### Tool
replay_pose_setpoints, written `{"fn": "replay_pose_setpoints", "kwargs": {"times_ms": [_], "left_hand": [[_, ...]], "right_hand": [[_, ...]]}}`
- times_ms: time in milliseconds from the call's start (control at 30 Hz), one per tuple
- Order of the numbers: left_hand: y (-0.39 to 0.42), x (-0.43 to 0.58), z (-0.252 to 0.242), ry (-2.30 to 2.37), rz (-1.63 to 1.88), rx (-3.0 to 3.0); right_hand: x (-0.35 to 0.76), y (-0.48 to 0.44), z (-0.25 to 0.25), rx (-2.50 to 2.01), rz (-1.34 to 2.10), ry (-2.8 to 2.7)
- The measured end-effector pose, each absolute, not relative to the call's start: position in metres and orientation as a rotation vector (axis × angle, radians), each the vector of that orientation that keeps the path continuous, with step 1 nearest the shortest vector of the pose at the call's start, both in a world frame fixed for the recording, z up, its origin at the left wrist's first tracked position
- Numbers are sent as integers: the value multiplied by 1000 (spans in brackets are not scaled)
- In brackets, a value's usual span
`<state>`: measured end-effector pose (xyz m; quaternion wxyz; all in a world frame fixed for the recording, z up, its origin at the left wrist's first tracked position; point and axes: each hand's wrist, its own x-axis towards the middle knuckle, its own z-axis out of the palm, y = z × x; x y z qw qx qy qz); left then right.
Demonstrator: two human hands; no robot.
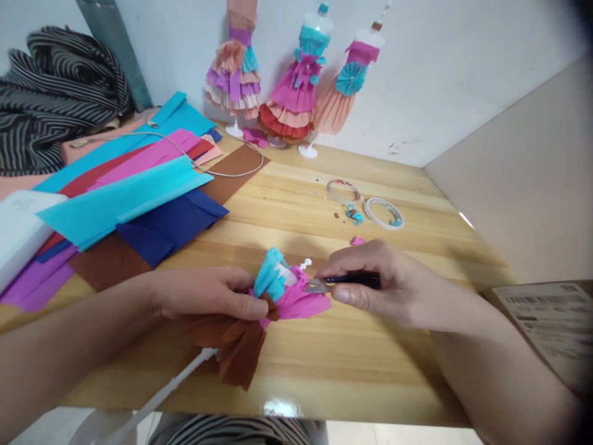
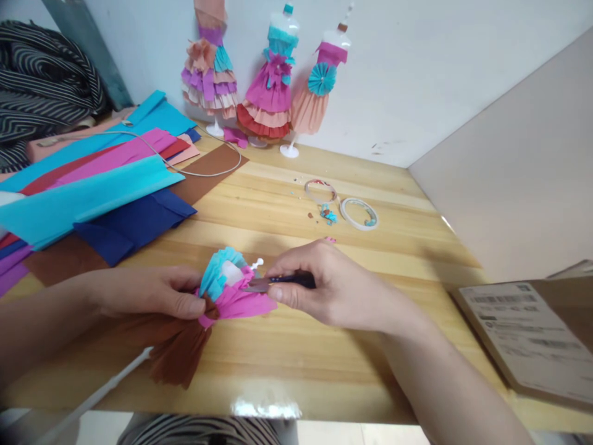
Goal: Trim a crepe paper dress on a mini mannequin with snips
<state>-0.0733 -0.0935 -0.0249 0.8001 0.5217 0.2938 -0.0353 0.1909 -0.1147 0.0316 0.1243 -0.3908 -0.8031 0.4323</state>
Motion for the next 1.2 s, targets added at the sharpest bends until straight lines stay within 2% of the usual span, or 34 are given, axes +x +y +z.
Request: {"fn": "replay_pose_setpoints", "kwargs": {"times_ms": [1200], "left_hand": [[-94, -72, -22, 668, -86, 1078]], "right_hand": [[189, -112, 26, -972, 1220, -2294]]}}
